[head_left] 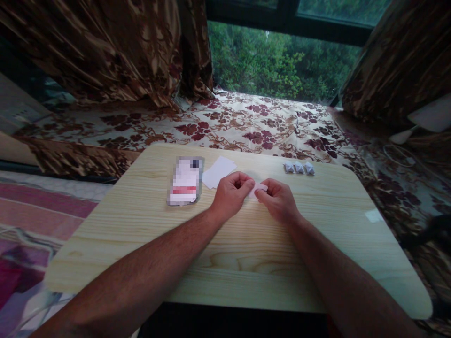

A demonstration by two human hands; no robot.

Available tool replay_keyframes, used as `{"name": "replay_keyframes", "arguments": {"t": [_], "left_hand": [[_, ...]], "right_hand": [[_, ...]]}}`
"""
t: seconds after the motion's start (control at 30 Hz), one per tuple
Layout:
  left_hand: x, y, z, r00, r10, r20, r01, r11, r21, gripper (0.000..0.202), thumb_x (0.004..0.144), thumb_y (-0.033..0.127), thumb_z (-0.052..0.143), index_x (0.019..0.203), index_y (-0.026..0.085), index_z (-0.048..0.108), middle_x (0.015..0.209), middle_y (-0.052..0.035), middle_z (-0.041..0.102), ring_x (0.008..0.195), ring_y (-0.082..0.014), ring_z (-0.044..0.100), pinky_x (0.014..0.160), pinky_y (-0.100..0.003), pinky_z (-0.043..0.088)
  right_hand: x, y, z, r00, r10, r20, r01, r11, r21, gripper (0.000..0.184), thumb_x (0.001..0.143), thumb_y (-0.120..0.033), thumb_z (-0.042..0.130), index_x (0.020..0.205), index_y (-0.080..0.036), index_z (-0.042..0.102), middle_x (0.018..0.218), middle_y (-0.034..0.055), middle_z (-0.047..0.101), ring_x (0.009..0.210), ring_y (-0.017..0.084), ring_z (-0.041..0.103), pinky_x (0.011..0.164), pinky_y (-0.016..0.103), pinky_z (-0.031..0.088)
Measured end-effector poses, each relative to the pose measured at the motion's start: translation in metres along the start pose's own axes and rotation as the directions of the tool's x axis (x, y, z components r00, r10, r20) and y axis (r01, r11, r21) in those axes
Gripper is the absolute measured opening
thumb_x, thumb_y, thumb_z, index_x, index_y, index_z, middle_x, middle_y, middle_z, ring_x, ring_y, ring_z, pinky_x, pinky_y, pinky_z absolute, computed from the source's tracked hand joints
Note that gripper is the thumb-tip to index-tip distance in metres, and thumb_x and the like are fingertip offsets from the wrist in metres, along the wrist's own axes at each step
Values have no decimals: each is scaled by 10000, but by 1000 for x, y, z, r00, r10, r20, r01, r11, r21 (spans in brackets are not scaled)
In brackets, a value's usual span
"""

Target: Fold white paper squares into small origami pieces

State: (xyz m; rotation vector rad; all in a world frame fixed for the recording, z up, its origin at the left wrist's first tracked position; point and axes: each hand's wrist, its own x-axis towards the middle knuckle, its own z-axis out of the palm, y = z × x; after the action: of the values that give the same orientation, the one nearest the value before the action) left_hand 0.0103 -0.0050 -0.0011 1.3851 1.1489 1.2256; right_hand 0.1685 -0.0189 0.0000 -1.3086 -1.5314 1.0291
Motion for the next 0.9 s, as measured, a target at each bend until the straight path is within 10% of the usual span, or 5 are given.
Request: {"name": "replay_keyframes", "arguments": {"t": [0.9], "left_hand": [[-1,2,1,999,-9,45,10,1000,-10,209,784,350,678,744,148,641,620,24,567,573,-95,473,530,-222,356]], "right_hand": [[0,-1,0,999,-8,-35,10,999,48,143,757,-269,647,678,-168,583,565,-45,481,516,90,384,470,242,262]]}}
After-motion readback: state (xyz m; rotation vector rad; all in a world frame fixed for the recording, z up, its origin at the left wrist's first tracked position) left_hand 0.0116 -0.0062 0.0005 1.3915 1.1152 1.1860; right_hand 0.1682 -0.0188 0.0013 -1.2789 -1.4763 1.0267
